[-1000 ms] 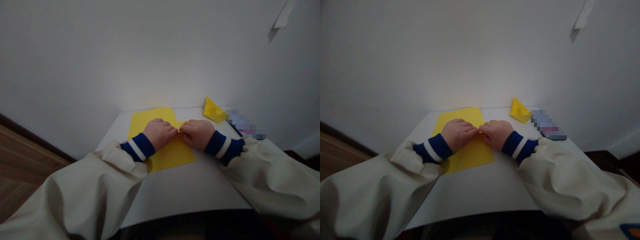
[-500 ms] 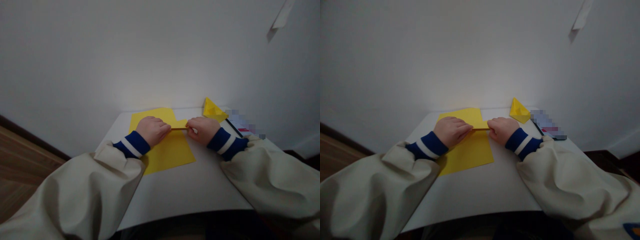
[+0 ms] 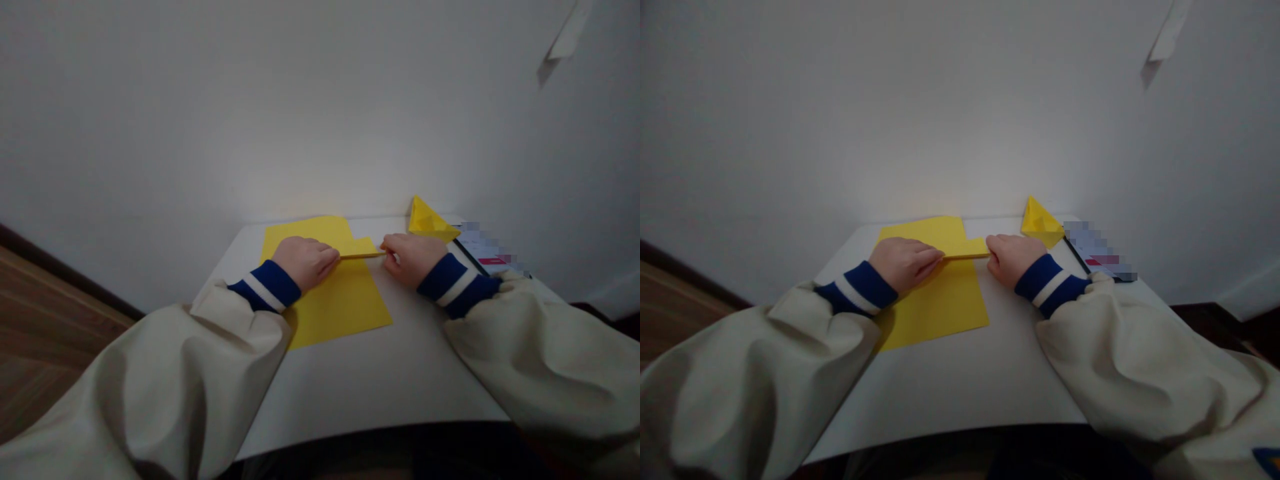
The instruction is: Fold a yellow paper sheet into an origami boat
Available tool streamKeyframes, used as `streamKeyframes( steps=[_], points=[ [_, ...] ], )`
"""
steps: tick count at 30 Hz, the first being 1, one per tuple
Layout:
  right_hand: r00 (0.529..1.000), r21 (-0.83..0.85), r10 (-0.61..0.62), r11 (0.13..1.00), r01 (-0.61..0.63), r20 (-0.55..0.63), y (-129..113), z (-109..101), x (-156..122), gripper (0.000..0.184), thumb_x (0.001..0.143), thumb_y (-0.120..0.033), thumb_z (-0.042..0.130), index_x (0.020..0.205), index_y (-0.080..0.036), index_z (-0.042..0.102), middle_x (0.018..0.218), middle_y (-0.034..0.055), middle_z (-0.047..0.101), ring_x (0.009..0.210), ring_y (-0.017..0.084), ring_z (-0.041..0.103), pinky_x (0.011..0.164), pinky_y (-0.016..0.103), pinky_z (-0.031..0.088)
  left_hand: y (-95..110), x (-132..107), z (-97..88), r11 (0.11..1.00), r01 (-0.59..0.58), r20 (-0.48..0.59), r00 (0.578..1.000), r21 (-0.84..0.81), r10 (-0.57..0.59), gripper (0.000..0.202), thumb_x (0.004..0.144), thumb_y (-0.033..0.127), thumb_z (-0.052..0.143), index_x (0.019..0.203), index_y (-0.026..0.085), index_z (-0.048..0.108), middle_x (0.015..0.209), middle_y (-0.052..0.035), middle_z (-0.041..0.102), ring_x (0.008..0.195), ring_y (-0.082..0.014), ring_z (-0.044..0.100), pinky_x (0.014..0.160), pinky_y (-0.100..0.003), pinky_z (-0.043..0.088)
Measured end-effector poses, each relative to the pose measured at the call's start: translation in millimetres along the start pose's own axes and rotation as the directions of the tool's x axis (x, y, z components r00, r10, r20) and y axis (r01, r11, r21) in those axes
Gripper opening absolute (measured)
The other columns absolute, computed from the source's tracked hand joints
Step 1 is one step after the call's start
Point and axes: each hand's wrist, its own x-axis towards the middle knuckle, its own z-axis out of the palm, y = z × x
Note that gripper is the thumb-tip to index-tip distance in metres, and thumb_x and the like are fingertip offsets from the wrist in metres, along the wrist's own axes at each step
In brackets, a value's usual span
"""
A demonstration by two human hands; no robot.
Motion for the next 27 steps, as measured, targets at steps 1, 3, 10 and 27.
streamKeyframes(
  steps=[1,3,10,27],
  points=[
    [1.000,-0.017,-0.002,1.000,0.002,0.013,-0.1,0.0,-0.1,0.019,0.079,-0.026,0.041,0.085,-0.020,0.058,0.087,0.0039,0.067,0.072,0.017,0.058,0.052,0.028,0.022,0.5,-0.1,-0.1,1.000,0.023,0.006,1.000,0.004,-0.023,0.032,0.091,0.033,0.038,0.077,0.020,0.064,0.073,-0.0017,0.067,0.063,-0.0138,0.058,0.049,-0.024,0.032],
    [1.000,-0.040,0.007,0.999,-0.007,0.003,-0.8,-0.1,-0.7,0.020,0.079,-0.026,0.040,0.086,-0.019,0.058,0.087,0.0048,0.067,0.071,0.018,0.058,0.052,0.028,0.023,1.3,-0.4,-0.2,0.998,0.059,0.011,0.998,0.005,-0.059,0.032,0.090,0.032,0.038,0.074,0.020,0.063,0.071,-0.0017,0.067,0.062,-0.0135,0.058,0.048,-0.024,0.030],
    [0.960,0.026,-0.137,0.989,0.147,-0.244,-4.7,-0.1,1.1,0.022,0.078,-0.032,0.049,0.090,-0.016,0.057,0.085,0.0076,0.064,0.077,0.020,0.054,0.061,0.029,0.032,3.1,-1.0,0.5,0.999,0.001,-0.033,0.999,-0.042,-0.003,0.021,0.086,0.028,0.043,0.079,0.020,0.061,0.074,-0.0001,0.065,0.063,-0.0128,0.058,0.048,-0.024,0.030],
    [0.809,0.025,-0.483,0.854,0.520,-0.335,-10.9,-8.2,4.5,0.024,0.089,-0.025,0.040,0.079,-0.017,0.061,0.078,0.0046,0.064,0.073,0.015,0.049,0.061,0.028,0.031,4.7,4.4,-7.9,0.986,-0.158,-0.232,0.958,0.051,0.166,0.019,0.087,0.024,0.044,0.083,0.021,0.062,0.082,-0.0013,0.064,0.072,-0.0143,0.054,0.068,-0.030,0.040]
  ],
)
